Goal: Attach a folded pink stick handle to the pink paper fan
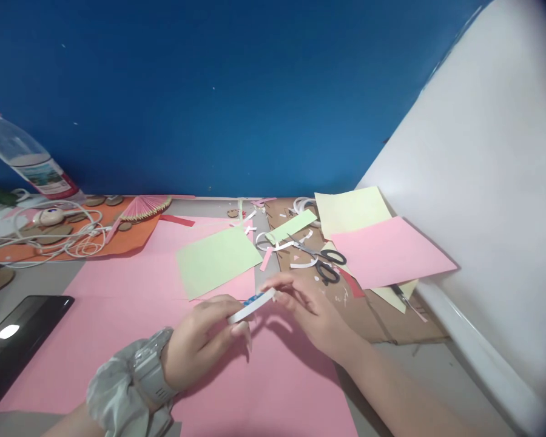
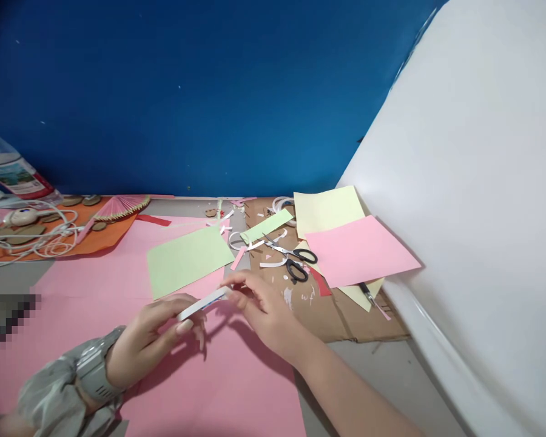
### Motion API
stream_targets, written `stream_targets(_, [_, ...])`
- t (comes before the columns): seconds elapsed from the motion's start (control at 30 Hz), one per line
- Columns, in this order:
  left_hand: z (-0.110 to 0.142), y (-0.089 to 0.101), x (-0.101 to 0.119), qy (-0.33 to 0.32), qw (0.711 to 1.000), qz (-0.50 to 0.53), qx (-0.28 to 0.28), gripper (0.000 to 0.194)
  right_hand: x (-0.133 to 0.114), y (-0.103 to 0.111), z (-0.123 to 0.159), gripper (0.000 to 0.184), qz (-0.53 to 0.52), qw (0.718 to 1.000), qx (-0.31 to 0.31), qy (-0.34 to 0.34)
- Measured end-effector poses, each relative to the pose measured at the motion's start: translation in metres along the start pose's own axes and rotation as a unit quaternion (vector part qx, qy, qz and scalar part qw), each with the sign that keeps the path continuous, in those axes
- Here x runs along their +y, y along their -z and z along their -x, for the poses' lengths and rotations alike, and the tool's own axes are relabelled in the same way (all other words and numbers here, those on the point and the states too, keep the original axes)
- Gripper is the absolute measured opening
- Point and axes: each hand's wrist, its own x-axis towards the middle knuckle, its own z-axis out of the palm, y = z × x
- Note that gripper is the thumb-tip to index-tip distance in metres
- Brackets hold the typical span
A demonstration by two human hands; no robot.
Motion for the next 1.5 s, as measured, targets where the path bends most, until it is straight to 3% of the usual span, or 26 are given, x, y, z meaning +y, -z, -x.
stream_targets(0.13, [0.004,-0.006,-0.002,0.070,0.995,0.073,-0.022,0.014,-0.001,-0.008,0.003,0.034,0.081,0.996,0.040,0.027])
stream_targets(0.2, [0.004,-0.008,-0.004,0.082,0.995,0.050,0.008,0.012,-0.004,-0.012,0.005,0.035,0.138,0.986,0.047,0.074])
stream_targets(0.37, [0.005,-0.006,-0.013,0.074,0.988,-0.076,0.115,0.014,-0.015,-0.020,0.008,0.037,0.161,0.977,-0.051,0.133])
stream_targets(0.5, [0.005,-0.003,-0.018,0.048,0.966,-0.212,0.137,0.022,-0.016,-0.026,0.009,0.045,0.134,0.979,-0.095,0.121])
stream_targets(0.7, [0.002,-0.003,-0.015,0.041,0.954,-0.256,0.150,0.021,-0.017,-0.028,0.009,0.045,0.096,0.986,-0.115,0.070])
stream_targets(1.27, [0.003,-0.002,-0.013,0.085,0.964,-0.214,0.136,0.015,-0.019,-0.028,0.010,0.049,0.111,0.986,-0.115,0.046])
stream_targets(1.5, [0.002,-0.001,-0.014,0.066,0.969,-0.204,0.122,0.015,-0.017,-0.026,0.010,0.045,0.098,0.986,-0.120,0.056])
